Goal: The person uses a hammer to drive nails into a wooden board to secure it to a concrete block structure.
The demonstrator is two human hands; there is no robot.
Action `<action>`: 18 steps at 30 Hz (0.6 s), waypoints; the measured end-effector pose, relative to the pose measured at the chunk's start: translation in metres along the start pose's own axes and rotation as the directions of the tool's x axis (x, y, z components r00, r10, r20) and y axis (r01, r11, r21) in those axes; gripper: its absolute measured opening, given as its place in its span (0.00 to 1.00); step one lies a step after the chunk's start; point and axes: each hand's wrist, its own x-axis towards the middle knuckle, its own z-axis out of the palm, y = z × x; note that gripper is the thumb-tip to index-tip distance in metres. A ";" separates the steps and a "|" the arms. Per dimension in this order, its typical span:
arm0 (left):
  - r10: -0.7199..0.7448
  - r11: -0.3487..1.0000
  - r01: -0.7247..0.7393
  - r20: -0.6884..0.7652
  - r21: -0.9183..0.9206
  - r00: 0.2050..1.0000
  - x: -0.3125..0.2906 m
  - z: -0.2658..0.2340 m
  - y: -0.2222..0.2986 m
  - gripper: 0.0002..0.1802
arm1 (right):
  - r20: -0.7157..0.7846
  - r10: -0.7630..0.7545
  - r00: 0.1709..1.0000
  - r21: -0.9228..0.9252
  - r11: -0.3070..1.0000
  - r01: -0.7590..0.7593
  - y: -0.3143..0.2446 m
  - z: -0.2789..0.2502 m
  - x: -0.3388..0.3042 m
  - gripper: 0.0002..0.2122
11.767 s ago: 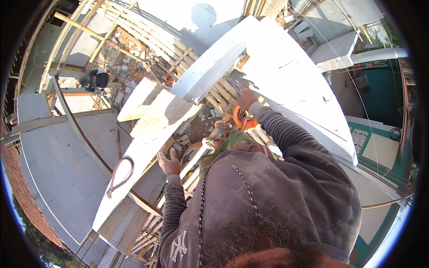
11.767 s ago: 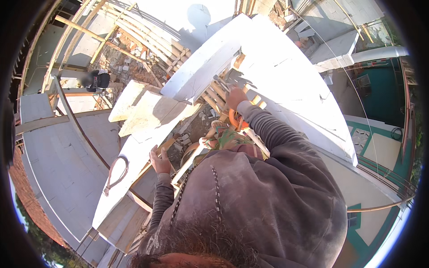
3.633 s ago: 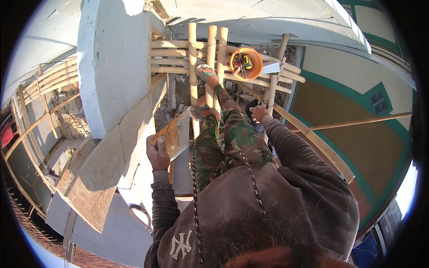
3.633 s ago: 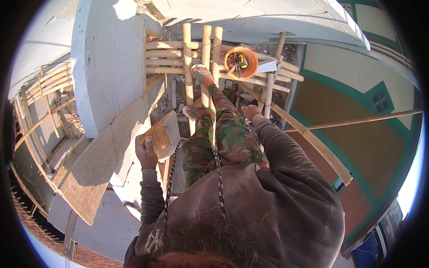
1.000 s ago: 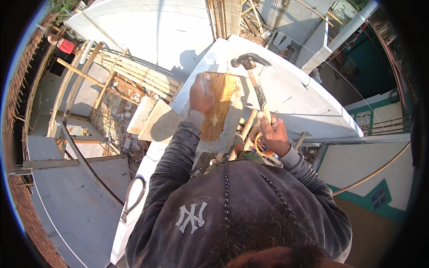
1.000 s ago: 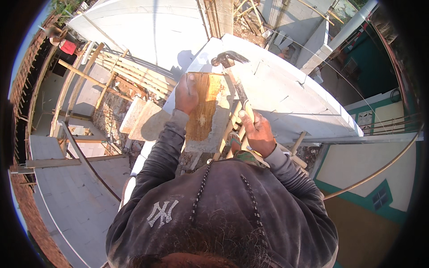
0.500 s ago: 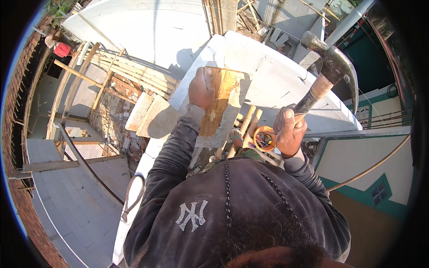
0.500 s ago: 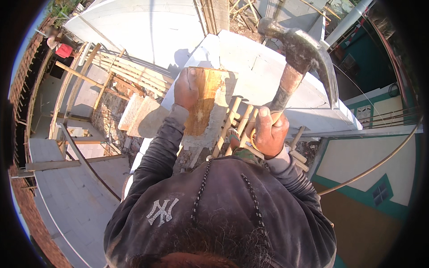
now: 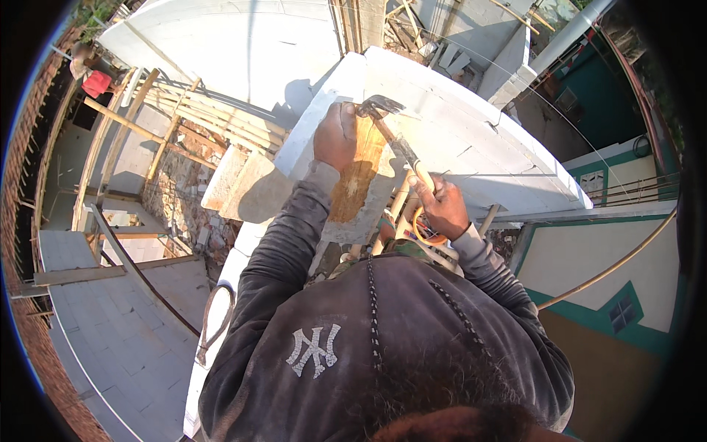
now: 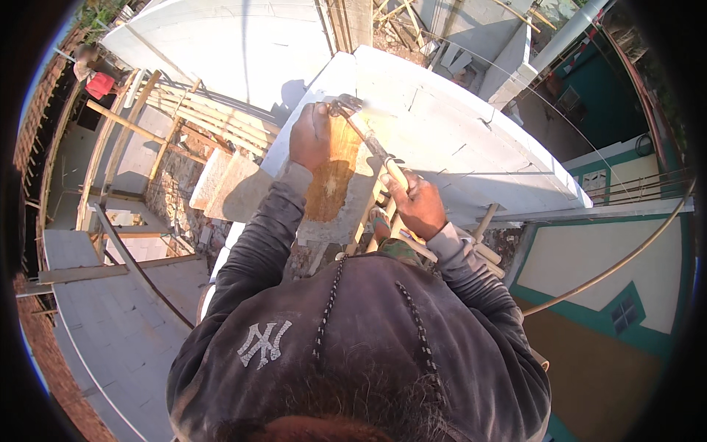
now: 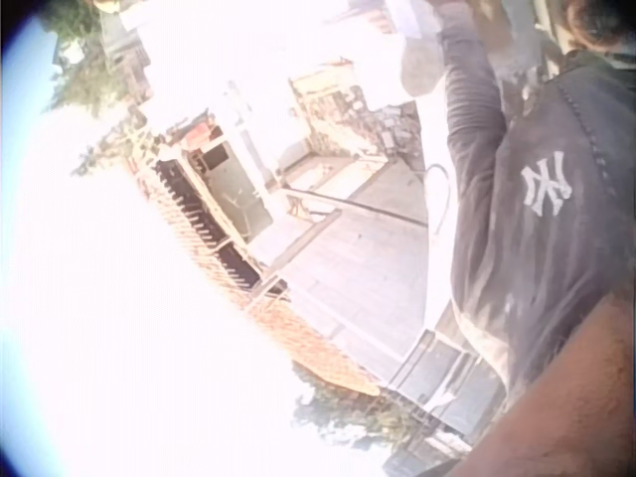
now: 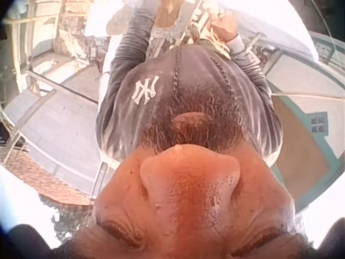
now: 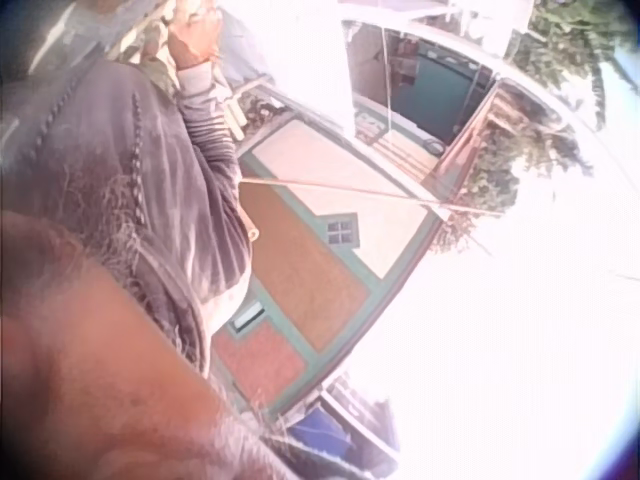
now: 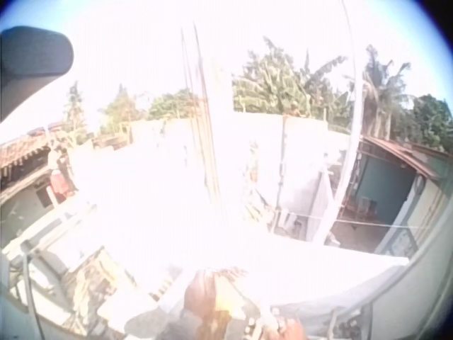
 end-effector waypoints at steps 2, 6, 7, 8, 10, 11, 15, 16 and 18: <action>0.002 1.000 -0.002 -0.017 0.016 1.000 0.005 -0.001 -0.002 0.22 | -0.111 -0.106 0.988 0.024 0.994 0.109 0.000 0.005 -0.019 0.14; -0.057 0.998 0.057 0.009 0.002 0.998 0.009 -0.001 0.005 0.23 | -0.200 -0.199 0.959 0.054 0.975 0.213 0.020 0.013 -0.015 0.15; -0.071 0.997 0.071 0.016 0.005 0.997 0.007 -0.001 0.003 0.23 | -0.082 -0.046 0.996 -0.006 0.999 0.045 0.010 0.015 -0.005 0.15; -0.085 0.996 0.085 0.023 0.008 0.996 0.006 -0.002 0.000 0.23 | -0.080 -0.021 0.997 -0.007 1.000 0.021 0.009 0.015 -0.006 0.15; -0.054 0.998 0.053 -0.041 -0.030 0.998 -0.001 -0.004 -0.004 0.23 | -0.074 0.030 0.997 -0.009 0.999 -0.031 0.009 0.012 -0.013 0.15; -0.041 0.998 0.037 -0.072 -0.048 0.997 -0.003 -0.005 -0.005 0.24 | -0.136 -0.059 0.989 0.038 0.997 0.065 0.005 0.009 -0.021 0.15; -0.077 0.997 0.078 0.020 -0.024 0.997 0.003 -0.002 0.007 0.24 | -0.242 -0.218 0.946 -0.013 0.975 0.222 0.018 0.011 -0.013 0.12; -0.090 0.996 0.090 0.036 -0.012 0.995 0.001 -0.002 0.004 0.24 | -0.154 -0.193 0.969 -0.075 0.980 0.184 0.015 0.017 -0.004 0.10; -0.107 0.994 0.107 0.017 0.018 0.994 -0.008 0.000 -0.003 0.23 | 0.038 0.103 0.994 -0.094 0.991 -0.099 0.006 0.011 -0.002 0.09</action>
